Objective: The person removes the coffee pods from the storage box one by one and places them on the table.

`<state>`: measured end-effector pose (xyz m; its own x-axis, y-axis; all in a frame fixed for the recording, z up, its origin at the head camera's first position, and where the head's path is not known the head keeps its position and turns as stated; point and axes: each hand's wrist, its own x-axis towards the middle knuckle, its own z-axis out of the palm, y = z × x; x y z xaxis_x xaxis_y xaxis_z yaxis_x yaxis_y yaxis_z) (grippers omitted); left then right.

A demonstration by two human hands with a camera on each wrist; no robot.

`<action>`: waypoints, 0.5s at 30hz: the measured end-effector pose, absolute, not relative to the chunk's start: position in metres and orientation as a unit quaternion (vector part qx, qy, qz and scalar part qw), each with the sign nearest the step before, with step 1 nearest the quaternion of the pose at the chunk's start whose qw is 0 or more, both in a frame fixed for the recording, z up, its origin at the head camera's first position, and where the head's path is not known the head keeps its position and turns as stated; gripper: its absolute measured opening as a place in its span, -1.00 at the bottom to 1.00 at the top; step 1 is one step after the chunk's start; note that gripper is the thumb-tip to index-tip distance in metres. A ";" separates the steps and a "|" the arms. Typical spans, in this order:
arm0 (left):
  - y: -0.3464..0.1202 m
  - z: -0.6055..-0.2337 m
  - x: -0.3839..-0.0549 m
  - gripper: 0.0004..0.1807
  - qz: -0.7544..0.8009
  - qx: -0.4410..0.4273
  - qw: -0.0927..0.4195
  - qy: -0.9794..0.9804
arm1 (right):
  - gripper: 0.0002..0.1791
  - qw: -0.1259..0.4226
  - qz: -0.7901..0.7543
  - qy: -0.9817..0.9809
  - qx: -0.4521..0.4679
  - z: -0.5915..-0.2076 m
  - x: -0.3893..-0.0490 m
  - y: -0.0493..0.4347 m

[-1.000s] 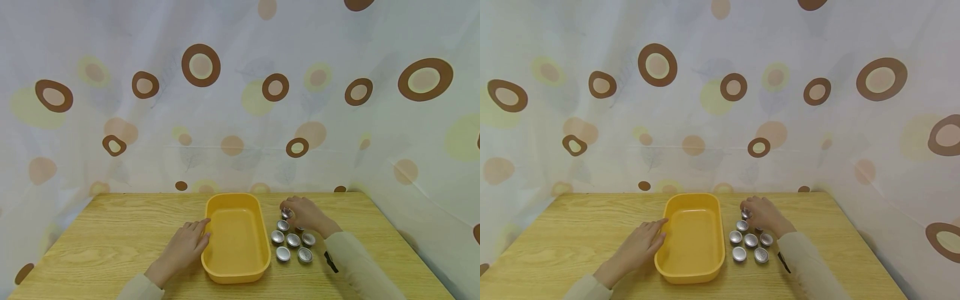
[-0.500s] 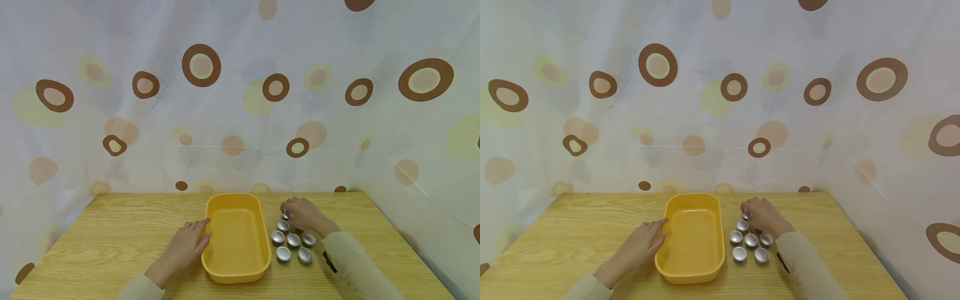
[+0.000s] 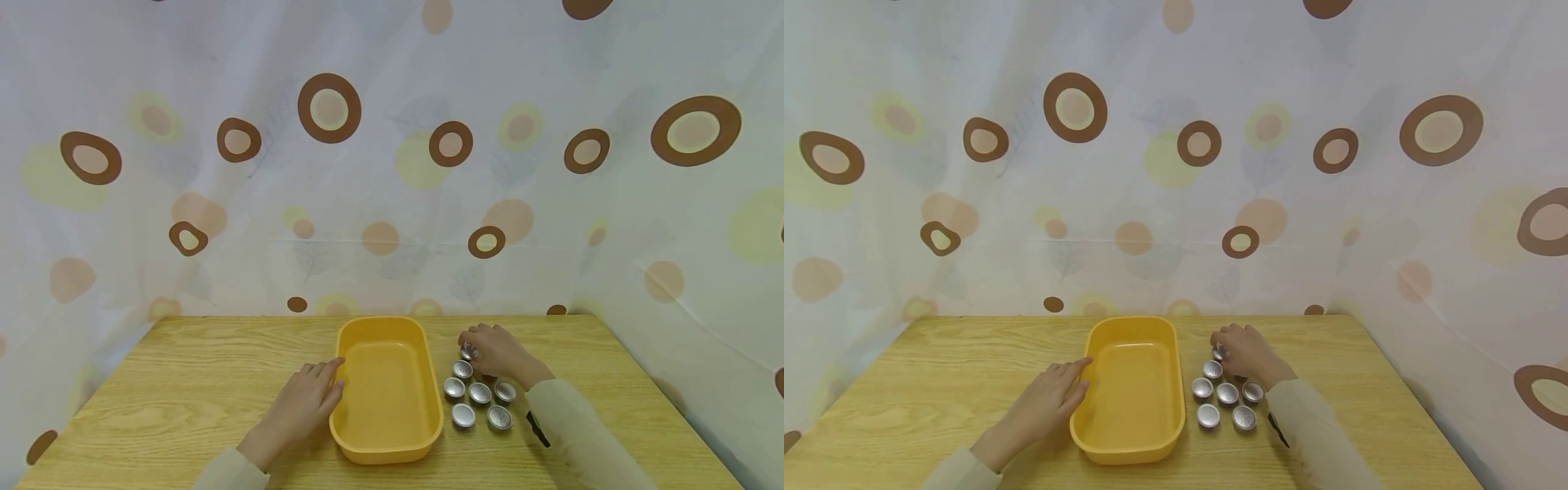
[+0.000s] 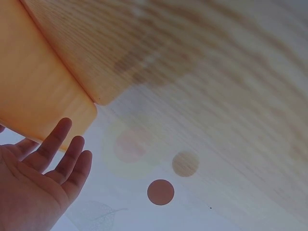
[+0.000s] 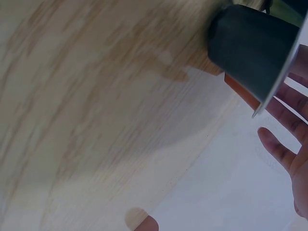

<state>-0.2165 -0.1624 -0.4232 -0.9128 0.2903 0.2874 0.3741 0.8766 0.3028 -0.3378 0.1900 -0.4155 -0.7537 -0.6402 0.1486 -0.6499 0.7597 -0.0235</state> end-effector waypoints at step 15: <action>-0.162 -0.423 -0.216 -0.55 -0.182 -0.173 0.116 -0.961 | -0.64 0.036 0.060 -0.945 0.319 -0.409 -0.333 0.191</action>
